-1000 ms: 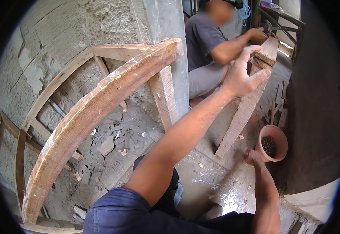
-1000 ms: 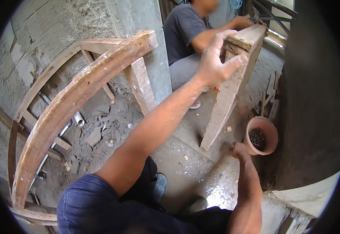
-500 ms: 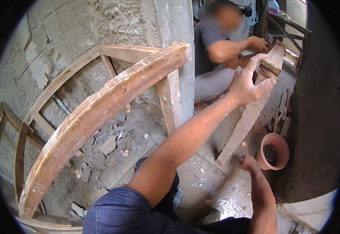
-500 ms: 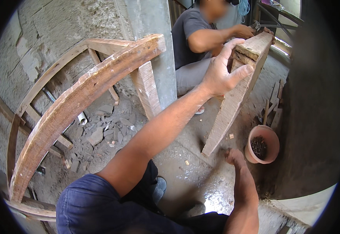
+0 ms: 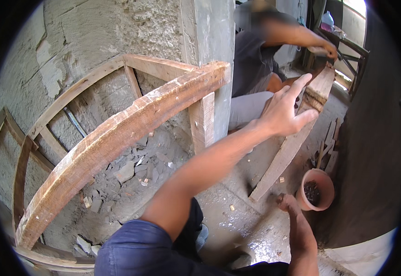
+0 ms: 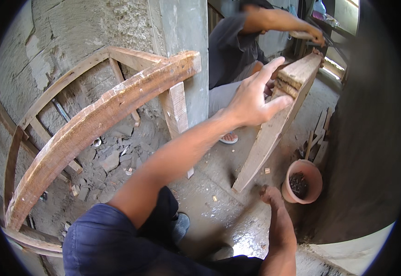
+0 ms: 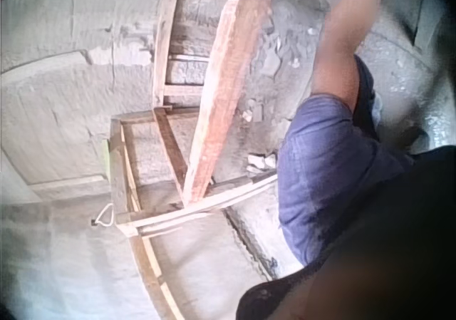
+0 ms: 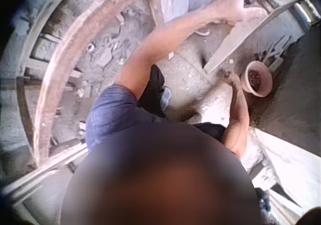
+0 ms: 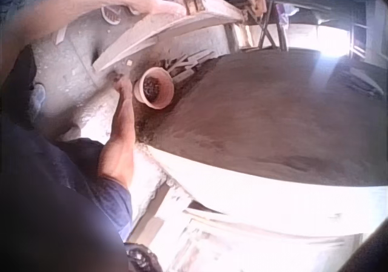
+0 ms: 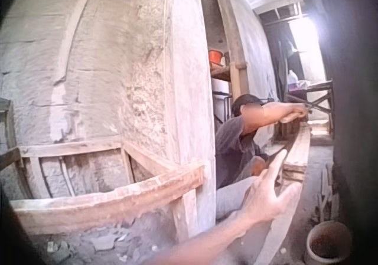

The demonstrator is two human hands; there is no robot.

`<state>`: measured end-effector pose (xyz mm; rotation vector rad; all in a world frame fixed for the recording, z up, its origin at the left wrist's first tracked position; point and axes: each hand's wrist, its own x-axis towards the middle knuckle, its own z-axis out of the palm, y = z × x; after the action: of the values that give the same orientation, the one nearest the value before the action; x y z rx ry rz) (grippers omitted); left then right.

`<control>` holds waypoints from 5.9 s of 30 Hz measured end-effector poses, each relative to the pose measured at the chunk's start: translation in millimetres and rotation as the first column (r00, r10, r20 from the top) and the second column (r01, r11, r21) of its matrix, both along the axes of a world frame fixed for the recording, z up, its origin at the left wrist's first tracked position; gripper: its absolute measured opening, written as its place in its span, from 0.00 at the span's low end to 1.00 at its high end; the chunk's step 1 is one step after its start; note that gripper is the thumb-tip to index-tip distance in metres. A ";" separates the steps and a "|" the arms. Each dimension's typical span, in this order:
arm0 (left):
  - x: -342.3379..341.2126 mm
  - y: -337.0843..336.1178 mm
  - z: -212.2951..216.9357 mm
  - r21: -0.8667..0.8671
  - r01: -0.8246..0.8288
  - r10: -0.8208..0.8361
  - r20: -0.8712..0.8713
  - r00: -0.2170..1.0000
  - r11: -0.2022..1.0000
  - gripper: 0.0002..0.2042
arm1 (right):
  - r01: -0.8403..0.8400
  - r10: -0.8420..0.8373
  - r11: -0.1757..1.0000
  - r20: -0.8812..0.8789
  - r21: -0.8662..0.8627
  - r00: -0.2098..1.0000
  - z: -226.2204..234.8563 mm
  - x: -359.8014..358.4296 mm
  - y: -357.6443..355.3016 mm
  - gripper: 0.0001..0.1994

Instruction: The person assembles a wooden frame by positioning planks, inserting nails, and hammering them into place. He then lifts and aligns a curved wooden piece with the frame, tapping it to fit.

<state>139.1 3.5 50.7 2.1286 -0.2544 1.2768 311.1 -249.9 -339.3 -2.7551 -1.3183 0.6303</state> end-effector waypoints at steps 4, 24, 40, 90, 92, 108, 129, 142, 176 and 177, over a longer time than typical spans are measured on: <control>-77.0 15.7 -8.5 0.098 0.136 -0.092 -0.362 0.928 0.986 0.38 | 0.061 -0.062 0.998 -0.039 -0.030 0.997 -3.0 5.6 -1.1 0.21; -210.1 213.6 63.6 0.582 -0.169 0.264 -0.082 0.961 0.796 0.19 | 0.034 -0.033 0.994 0.012 -0.108 0.999 -11.9 -6.3 -14.0 0.27; -193.2 216.7 58.3 0.730 -0.288 0.206 0.202 0.957 0.620 0.11 | 0.055 -0.058 0.988 -0.016 -0.147 0.998 18.8 -33.9 8.5 0.27; -235.4 267.4 -1.1 0.528 -0.525 0.536 0.147 0.831 0.668 0.24 | 0.051 -0.040 0.994 -0.104 0.101 0.994 -50.9 24.7 -74.0 0.20; -247.9 273.4 -15.1 0.469 -0.608 0.616 0.159 0.772 0.641 0.23 | 0.047 -0.026 0.991 -0.162 0.126 0.986 -40.1 22.0 -80.9 0.21; -244.2 408.3 -104.4 0.405 -0.786 0.829 0.107 0.548 0.467 0.17 | 0.100 -0.099 0.994 0.032 -0.037 0.995 3.6 2.5 -97.3 0.18; -273.6 346.1 -74.5 0.435 -0.793 0.828 0.164 0.536 0.427 0.14 | -0.029 0.029 0.995 0.006 -0.091 1.000 -44.3 27.3 -95.9 0.21; -173.1 226.2 -61.4 0.230 -0.614 0.577 0.212 0.789 0.755 0.17 | -0.084 0.092 0.985 -0.051 0.150 0.994 -88.4 63.3 -139.6 0.17; -170.0 164.3 -41.0 -0.115 -0.828 0.795 -0.237 0.559 0.548 0.18 | -0.145 0.119 0.983 0.212 0.114 0.970 -58.8 51.0 -67.5 0.13; -174.0 158.9 -41.4 -0.136 -0.822 0.790 -0.230 0.569 0.553 0.17 | -0.093 0.086 0.995 0.192 0.031 0.978 -53.5 51.6 -62.1 0.13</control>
<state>-34.9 162.3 9.3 2.1565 1.0428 1.5048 362.6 -312.0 -392.7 -2.7965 -1.4807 0.3450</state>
